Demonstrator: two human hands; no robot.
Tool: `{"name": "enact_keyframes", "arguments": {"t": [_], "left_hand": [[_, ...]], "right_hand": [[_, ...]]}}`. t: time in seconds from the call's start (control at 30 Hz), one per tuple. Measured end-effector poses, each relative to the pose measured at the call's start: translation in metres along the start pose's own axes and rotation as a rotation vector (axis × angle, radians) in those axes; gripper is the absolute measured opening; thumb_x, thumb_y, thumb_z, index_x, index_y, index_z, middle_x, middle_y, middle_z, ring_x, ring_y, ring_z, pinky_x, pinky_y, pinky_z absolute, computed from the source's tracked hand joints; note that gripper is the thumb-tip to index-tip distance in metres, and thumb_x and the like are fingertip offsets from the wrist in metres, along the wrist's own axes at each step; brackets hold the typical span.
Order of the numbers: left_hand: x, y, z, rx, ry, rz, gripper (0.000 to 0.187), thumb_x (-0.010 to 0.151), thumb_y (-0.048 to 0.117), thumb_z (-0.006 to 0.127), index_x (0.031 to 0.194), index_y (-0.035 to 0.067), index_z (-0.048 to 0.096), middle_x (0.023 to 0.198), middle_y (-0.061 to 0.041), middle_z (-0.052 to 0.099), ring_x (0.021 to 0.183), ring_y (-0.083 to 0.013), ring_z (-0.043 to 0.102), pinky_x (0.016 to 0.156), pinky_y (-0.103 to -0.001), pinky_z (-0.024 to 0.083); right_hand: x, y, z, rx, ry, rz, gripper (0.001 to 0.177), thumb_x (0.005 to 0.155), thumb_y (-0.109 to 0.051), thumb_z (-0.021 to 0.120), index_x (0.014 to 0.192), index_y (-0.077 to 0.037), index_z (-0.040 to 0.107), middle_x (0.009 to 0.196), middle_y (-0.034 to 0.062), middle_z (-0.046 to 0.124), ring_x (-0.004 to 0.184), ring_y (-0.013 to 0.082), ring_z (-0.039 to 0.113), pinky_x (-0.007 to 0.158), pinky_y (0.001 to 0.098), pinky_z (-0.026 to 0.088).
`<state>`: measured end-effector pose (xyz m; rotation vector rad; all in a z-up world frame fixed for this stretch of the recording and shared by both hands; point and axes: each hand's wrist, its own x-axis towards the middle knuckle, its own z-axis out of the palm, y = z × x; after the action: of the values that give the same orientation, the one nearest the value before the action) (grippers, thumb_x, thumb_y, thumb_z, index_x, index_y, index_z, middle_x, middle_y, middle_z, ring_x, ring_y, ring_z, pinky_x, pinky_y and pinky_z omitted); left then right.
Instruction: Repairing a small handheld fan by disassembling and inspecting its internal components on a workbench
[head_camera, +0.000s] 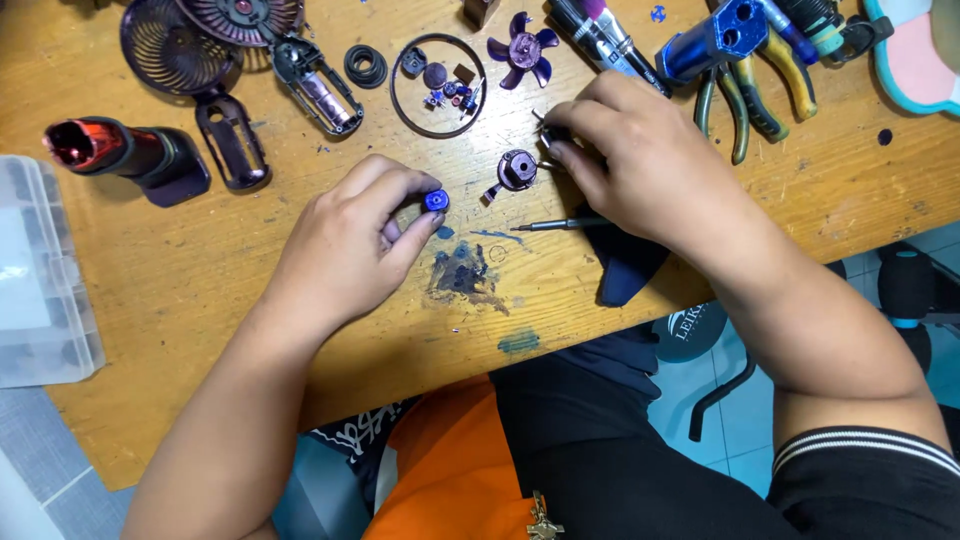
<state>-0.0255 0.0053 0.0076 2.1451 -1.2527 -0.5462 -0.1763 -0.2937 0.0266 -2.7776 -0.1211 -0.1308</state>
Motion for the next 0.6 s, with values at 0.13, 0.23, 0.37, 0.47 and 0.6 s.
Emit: {"name": "enact_keyframes", "arguments": {"t": [0.13,0.23,0.37,0.47,0.6], "left_hand": [[0.001,0.001,-0.003,-0.02,-0.041,-0.045,0.024,0.11,0.024,0.08,0.132,0.014,0.076,0.127,-0.004,0.073,0.067,-0.0248,0.071,0.075,-0.051,0.056],[0.001,0.001,-0.003,-0.017,-0.066,-0.083,0.025,0.11,0.027,0.078,0.133,0.017,0.077,0.128,-0.002,0.073,0.072,-0.0256,0.071,0.077,-0.051,0.056],[0.001,0.0,-0.002,-0.033,-0.073,-0.123,0.025,0.107,0.027,0.077,0.132,0.02,0.077,0.127,0.001,0.074,0.077,-0.0261,0.071,0.08,-0.048,0.055],[0.001,0.001,-0.004,-0.036,-0.079,-0.114,0.026,0.108,0.026,0.079,0.132,0.018,0.078,0.127,0.0,0.074,0.079,-0.026,0.071,0.078,-0.048,0.055],[0.001,-0.001,-0.003,-0.03,-0.067,-0.082,0.027,0.107,0.024,0.078,0.133,0.016,0.077,0.128,-0.003,0.074,0.102,-0.0297,0.075,0.082,-0.049,0.058]], "right_hand": [[0.005,0.008,0.006,0.149,-0.075,0.124,0.026,0.118,-0.01,0.078,0.137,0.006,0.074,0.121,0.0219,0.066,0.107,0.0421,0.07,0.091,0.055,0.06],[0.002,0.015,0.011,0.201,-0.103,0.2,0.021,0.119,-0.009,0.074,0.133,0.005,0.066,0.122,0.023,0.066,0.108,0.044,0.069,0.089,0.0566,0.056],[-0.002,0.015,0.011,0.233,-0.083,0.255,0.021,0.124,-0.005,0.069,0.138,0.005,0.056,0.107,0.0249,0.077,0.083,0.0404,0.076,0.06,0.0539,0.06],[-0.004,0.016,0.008,0.282,-0.026,0.331,0.022,0.123,-0.001,0.064,0.143,0.0,0.055,0.108,0.0215,0.079,0.09,0.0449,0.078,0.076,0.0552,0.054],[-0.011,0.023,0.007,0.227,0.088,0.214,0.02,0.125,0.003,0.064,0.144,0.006,0.057,0.117,0.0165,0.084,0.104,0.035,0.083,0.091,0.0453,0.06]]}}
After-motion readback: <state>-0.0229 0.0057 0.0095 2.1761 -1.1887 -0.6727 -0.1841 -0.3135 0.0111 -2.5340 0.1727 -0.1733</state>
